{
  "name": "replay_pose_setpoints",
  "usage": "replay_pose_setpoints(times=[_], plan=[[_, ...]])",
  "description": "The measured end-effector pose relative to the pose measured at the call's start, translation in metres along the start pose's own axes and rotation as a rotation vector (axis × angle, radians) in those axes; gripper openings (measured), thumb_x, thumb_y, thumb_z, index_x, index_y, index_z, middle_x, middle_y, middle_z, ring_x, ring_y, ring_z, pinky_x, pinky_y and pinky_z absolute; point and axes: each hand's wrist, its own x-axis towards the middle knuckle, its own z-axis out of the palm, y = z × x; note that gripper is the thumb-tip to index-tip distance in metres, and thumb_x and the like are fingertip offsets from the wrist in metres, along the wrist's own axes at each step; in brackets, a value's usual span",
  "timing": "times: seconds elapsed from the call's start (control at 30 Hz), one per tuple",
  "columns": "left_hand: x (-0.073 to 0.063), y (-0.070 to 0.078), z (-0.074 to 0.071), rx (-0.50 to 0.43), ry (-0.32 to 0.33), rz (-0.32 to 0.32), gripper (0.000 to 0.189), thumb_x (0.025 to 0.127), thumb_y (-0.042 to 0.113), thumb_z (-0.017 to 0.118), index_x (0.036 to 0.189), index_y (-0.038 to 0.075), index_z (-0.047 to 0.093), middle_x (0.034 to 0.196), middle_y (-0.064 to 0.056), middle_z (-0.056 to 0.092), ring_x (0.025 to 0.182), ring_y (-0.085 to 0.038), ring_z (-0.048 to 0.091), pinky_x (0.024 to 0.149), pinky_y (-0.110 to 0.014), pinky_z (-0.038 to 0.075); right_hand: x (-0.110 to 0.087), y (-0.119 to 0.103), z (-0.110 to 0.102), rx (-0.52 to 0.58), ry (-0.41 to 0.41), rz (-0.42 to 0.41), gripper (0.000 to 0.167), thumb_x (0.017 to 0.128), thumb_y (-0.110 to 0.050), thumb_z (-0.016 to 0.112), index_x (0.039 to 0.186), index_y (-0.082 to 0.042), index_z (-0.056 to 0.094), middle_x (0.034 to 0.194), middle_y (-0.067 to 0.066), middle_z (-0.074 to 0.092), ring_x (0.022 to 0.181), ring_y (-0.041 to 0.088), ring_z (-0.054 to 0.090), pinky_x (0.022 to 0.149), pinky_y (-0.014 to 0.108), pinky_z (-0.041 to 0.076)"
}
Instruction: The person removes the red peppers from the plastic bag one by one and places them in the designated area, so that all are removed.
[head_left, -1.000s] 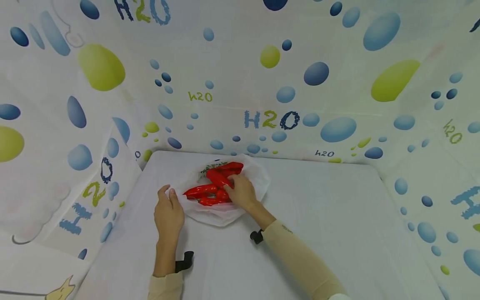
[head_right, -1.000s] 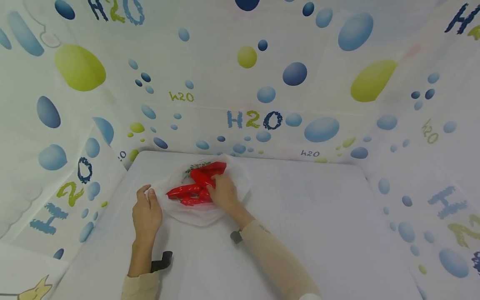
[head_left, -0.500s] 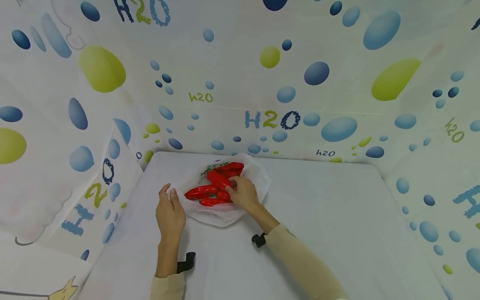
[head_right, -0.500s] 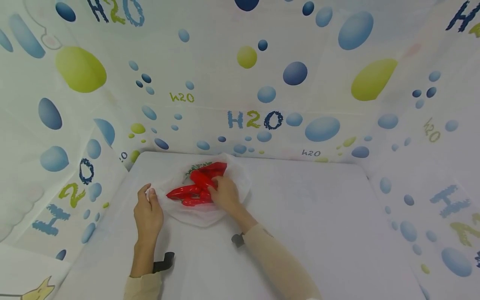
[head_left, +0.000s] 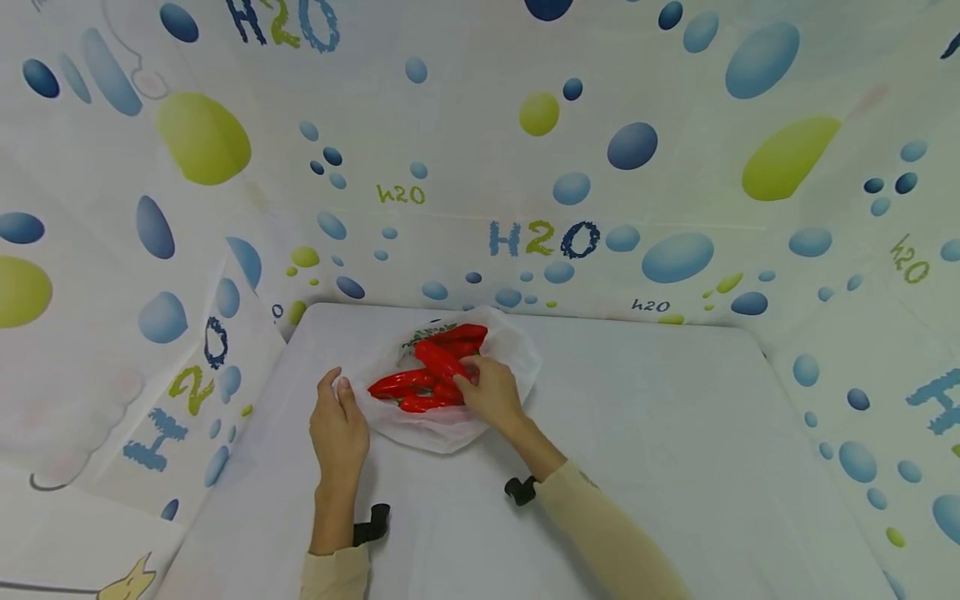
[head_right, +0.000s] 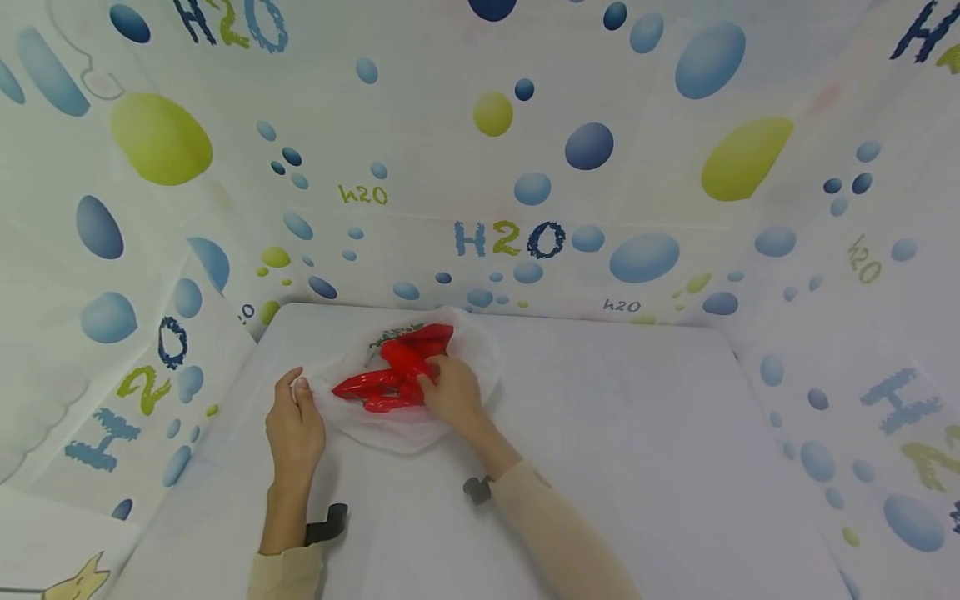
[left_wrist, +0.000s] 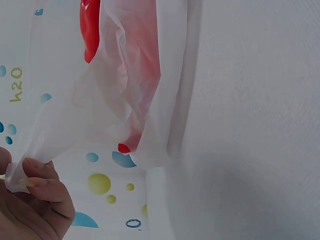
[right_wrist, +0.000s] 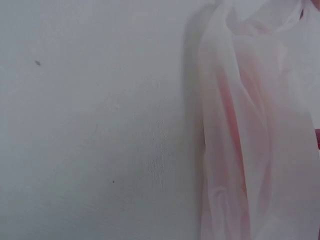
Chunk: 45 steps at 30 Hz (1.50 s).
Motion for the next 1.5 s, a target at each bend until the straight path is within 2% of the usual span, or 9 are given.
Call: replay_pose_setpoints(times=[0.1, 0.13, 0.23, 0.33, 0.43, 0.67, 0.77, 0.97, 1.5], plan=[[0.000, -0.001, 0.001, -0.002, 0.003, 0.010, 0.047, 0.114, 0.030, 0.038, 0.145, -0.004, 0.051, 0.119, -0.034, 0.066, 0.103, -0.052, 0.064, 0.091, -0.066, 0.049, -0.004, -0.002, -0.003, 0.019, 0.008, 0.001, 0.031, 0.097, -0.018, 0.075, 0.126, -0.006, 0.072, 0.092, 0.004, 0.067, 0.076, 0.016, 0.056, 0.066, 0.026, 0.049], [0.000, -0.001, 0.001, -0.001, 0.002, 0.013, 0.047, 0.114, 0.029, 0.038, 0.144, -0.004, 0.051, 0.118, -0.033, 0.066, 0.102, -0.051, 0.064, 0.090, -0.066, 0.049, -0.006, -0.004, -0.004, 0.027, 0.010, 0.005, 0.032, 0.097, -0.018, 0.075, 0.126, -0.006, 0.072, 0.091, 0.004, 0.067, 0.076, 0.016, 0.056, 0.065, 0.026, 0.049], [0.000, 0.000, 0.001, 0.009, 0.007, 0.022, 0.045, 0.114, 0.027, 0.038, 0.144, -0.004, 0.052, 0.099, -0.030, 0.066, 0.085, -0.046, 0.061, 0.080, -0.060, 0.050, -0.010, -0.006, -0.007, 0.057, 0.022, 0.014, 0.032, 0.097, -0.018, 0.075, 0.126, -0.006, 0.072, 0.092, 0.003, 0.067, 0.075, 0.016, 0.056, 0.062, 0.024, 0.049], [0.000, 0.000, 0.002, 0.026, 0.013, 0.026, 0.044, 0.114, 0.026, 0.038, 0.143, -0.003, 0.053, 0.081, -0.022, 0.057, 0.071, -0.038, 0.053, 0.068, -0.051, 0.046, -0.014, -0.008, -0.011, 0.076, 0.037, 0.023, 0.032, 0.097, -0.018, 0.075, 0.127, -0.007, 0.072, 0.093, 0.003, 0.068, 0.074, 0.016, 0.056, 0.060, 0.024, 0.050], [0.000, 0.000, 0.003, 0.039, 0.011, 0.015, 0.044, 0.114, 0.028, 0.038, 0.144, -0.002, 0.053, 0.075, -0.017, 0.052, 0.067, -0.034, 0.048, 0.065, -0.046, 0.042, -0.018, -0.009, -0.015, 0.082, 0.049, 0.014, 0.032, 0.097, -0.018, 0.075, 0.127, -0.007, 0.072, 0.096, 0.004, 0.070, 0.076, 0.018, 0.058, 0.061, 0.024, 0.051], [-0.001, 0.000, 0.003, 0.026, 0.001, -0.004, 0.045, 0.114, 0.029, 0.038, 0.144, -0.001, 0.052, 0.091, -0.027, 0.063, 0.081, -0.042, 0.058, 0.076, -0.055, 0.048, -0.027, -0.010, -0.021, 0.128, 0.064, 0.000, 0.036, 0.096, -0.016, 0.076, 0.130, -0.005, 0.070, 0.116, 0.010, 0.073, 0.091, 0.023, 0.064, 0.074, 0.029, 0.059], [-0.001, 0.001, 0.003, 0.034, 0.003, -0.001, 0.044, 0.114, 0.029, 0.038, 0.143, -0.001, 0.052, 0.085, -0.025, 0.060, 0.074, -0.040, 0.055, 0.071, -0.052, 0.046, -0.029, -0.009, -0.021, 0.145, 0.078, 0.000, 0.036, 0.097, -0.015, 0.076, 0.130, -0.005, 0.070, 0.113, 0.009, 0.073, 0.088, 0.022, 0.064, 0.076, 0.030, 0.059], [-0.001, 0.003, 0.003, 0.062, 0.009, 0.014, 0.043, 0.114, 0.027, 0.039, 0.143, -0.001, 0.053, 0.071, -0.012, 0.048, 0.059, -0.026, 0.040, 0.057, -0.039, 0.036, -0.035, -0.006, -0.022, 0.194, 0.130, -0.015, 0.035, 0.096, -0.013, 0.076, 0.129, -0.003, 0.071, 0.113, 0.009, 0.074, 0.088, 0.020, 0.065, 0.078, 0.029, 0.058], [-0.002, 0.001, 0.001, 0.073, 0.008, -0.015, 0.044, 0.114, 0.030, 0.039, 0.144, 0.001, 0.051, 0.069, -0.010, 0.046, 0.056, -0.022, 0.039, 0.053, -0.034, 0.037, -0.050, -0.001, -0.032, 0.314, 0.266, -0.004, 0.031, 0.096, -0.008, 0.074, 0.127, -0.002, 0.072, 0.109, 0.006, 0.075, 0.085, 0.019, 0.068, 0.077, 0.030, 0.057]])
